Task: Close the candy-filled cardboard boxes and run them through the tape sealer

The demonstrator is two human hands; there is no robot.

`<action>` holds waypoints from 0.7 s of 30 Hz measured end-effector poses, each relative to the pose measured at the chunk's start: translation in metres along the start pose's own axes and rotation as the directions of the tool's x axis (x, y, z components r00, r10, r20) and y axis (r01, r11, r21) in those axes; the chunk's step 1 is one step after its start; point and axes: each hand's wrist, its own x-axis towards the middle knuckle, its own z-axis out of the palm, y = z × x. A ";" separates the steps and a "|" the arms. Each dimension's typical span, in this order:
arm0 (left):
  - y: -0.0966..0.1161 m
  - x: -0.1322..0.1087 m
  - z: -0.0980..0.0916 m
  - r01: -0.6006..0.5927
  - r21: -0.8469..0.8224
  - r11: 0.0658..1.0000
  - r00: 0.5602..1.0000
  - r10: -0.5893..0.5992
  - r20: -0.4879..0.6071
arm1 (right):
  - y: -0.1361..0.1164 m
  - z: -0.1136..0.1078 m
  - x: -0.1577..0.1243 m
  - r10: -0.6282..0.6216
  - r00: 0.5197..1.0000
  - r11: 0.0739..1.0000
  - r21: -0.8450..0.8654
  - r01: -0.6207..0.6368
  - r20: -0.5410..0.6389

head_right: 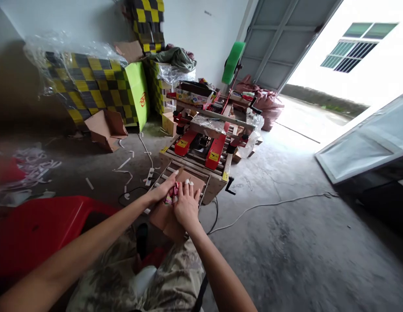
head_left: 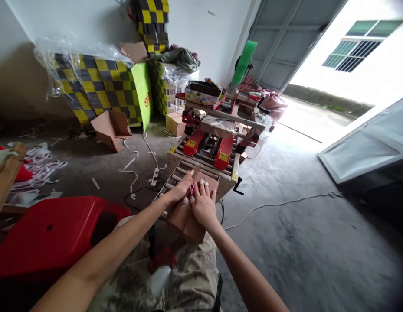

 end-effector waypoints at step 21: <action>-0.028 -0.005 0.001 -0.038 0.115 0.993 0.978 0.014 0.206 | -0.010 0.006 -0.032 -0.247 0.962 0.952 -0.154 0.263 0.115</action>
